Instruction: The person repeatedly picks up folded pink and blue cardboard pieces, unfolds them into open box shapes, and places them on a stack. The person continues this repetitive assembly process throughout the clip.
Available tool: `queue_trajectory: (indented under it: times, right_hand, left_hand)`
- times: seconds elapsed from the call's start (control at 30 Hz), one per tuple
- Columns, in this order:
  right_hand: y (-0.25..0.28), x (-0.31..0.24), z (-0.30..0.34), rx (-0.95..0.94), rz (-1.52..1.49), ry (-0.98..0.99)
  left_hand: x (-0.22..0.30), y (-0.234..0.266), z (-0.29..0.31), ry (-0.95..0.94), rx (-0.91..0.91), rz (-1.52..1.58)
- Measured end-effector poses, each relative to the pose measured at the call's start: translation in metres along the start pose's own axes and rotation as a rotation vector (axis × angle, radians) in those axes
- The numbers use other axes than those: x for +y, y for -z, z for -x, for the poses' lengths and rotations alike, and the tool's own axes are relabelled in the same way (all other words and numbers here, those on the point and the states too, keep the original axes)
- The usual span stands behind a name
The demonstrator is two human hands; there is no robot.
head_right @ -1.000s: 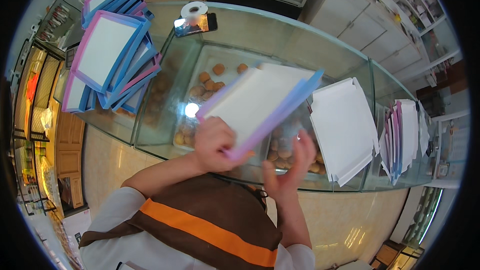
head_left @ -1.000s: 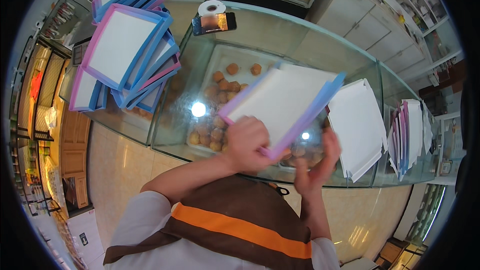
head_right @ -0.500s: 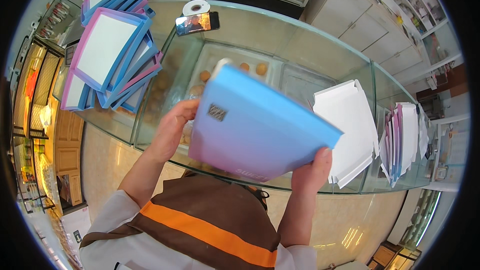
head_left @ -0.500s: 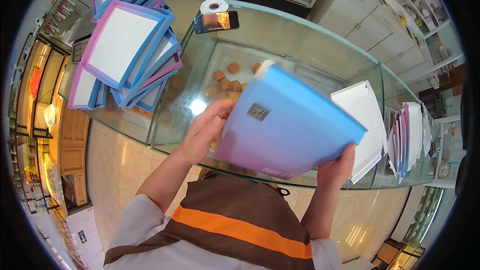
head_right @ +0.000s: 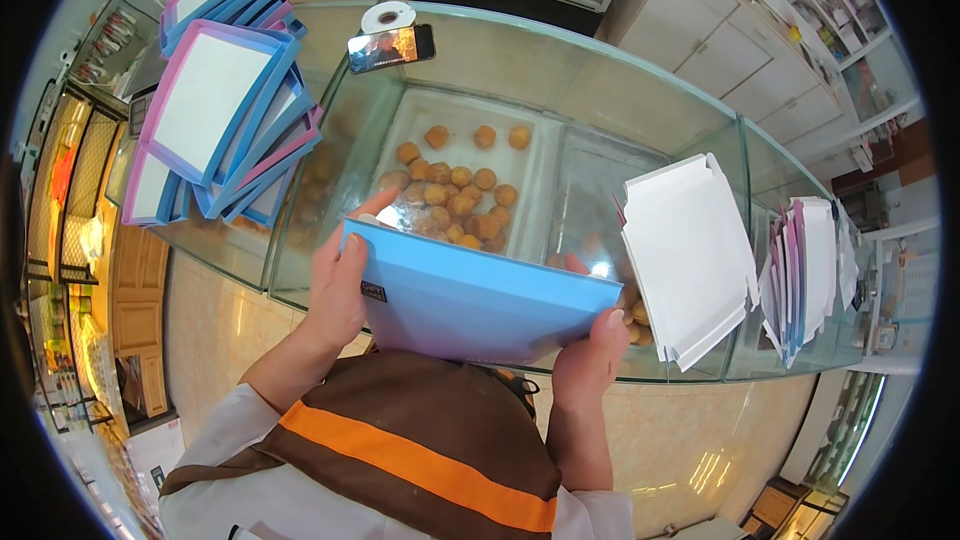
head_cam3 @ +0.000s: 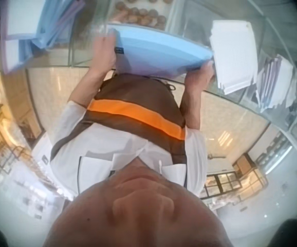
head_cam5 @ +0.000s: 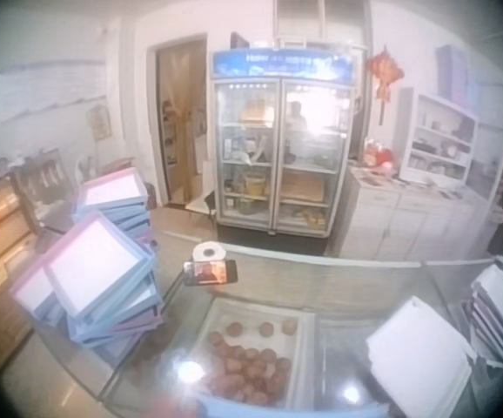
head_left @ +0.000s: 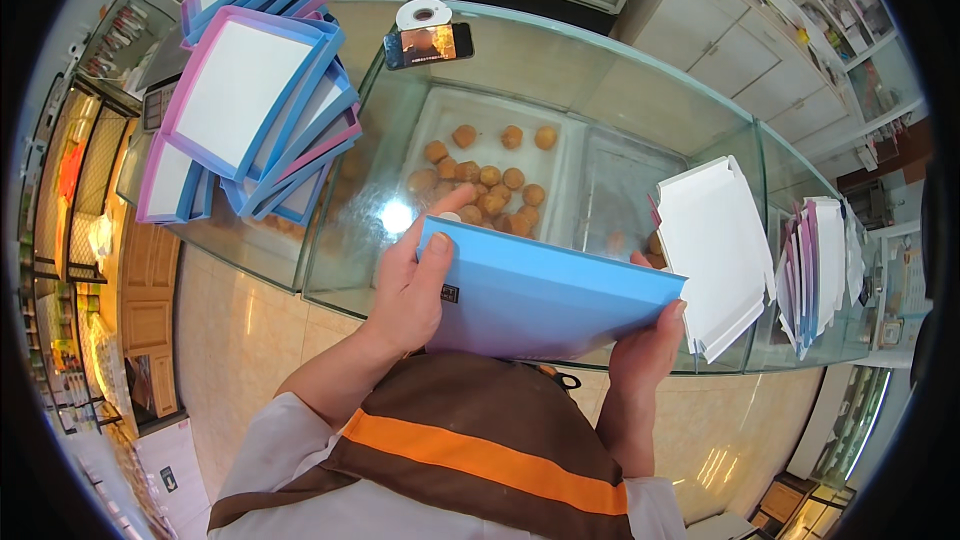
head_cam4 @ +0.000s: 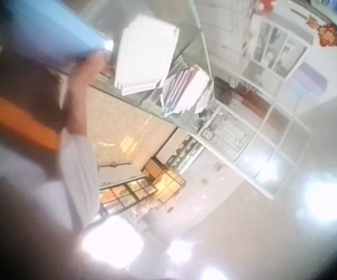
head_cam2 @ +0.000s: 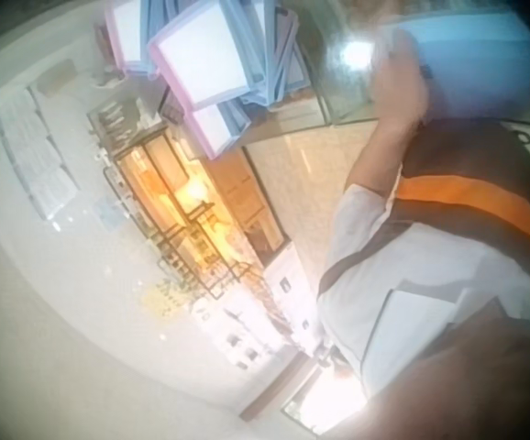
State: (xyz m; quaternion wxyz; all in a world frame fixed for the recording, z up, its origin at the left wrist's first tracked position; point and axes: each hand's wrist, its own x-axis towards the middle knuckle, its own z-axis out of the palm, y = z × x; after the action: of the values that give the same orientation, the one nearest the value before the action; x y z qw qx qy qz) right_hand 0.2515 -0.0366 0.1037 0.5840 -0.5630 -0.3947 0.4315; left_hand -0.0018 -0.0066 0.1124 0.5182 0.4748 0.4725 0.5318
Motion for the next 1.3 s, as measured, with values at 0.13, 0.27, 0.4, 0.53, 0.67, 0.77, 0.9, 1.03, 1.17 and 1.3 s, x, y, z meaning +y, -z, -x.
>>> queue_trajectory:
  times: [0.13, 0.27, 0.4, 0.53, 0.67, 0.77, 0.9, 1.03, 1.17, 1.3]
  right_hand:
    - [-0.01, 0.004, 0.005, 0.157, -0.058, 0.096]
    - [-0.006, 0.017, 0.008, 0.267, 0.035, 0.243]
    - [-0.001, 0.009, 0.007, 0.21, 0.05, 0.201]
    - [0.007, 0.005, 0.007, 0.155, -0.072, 0.072]
    - [-0.008, -0.01, 0.012, 0.196, -0.134, 0.053]
    - [-0.011, -0.005, 0.015, 0.241, -0.102, 0.089]
    - [-0.008, -0.002, 0.02, 0.22, -0.034, 0.144]
    - [0.005, 0.007, 0.025, 0.226, -0.008, 0.097]
    - [-0.011, -0.003, 0.025, 0.257, -0.09, 0.134]
    - [0.006, 0.002, 0.03, 0.161, -0.196, 0.067]
  left_hand:
    - [-0.002, -0.015, 0.005, -0.112, 0.157, 0.116]
    - [-0.018, -0.025, 0.003, -0.328, 0.342, 0.203]
    - [-0.021, -0.014, 0.011, -0.228, 0.232, 0.059]
    - [-0.018, -0.004, 0.008, -0.117, 0.143, 0.038]
    - [-0.014, -0.006, 0.009, -0.073, 0.127, 0.03]
    - [-0.009, -0.016, 0.009, -0.1, 0.176, 0.088]
    - [-0.01, -0.024, 0.01, -0.189, 0.255, 0.085]
    - [-0.022, -0.014, 0.019, -0.164, 0.224, 0.092]
    - [-0.013, -0.014, 0.019, -0.074, 0.226, 0.15]
    - [-0.012, -0.006, 0.02, 0.015, 0.154, 0.207]
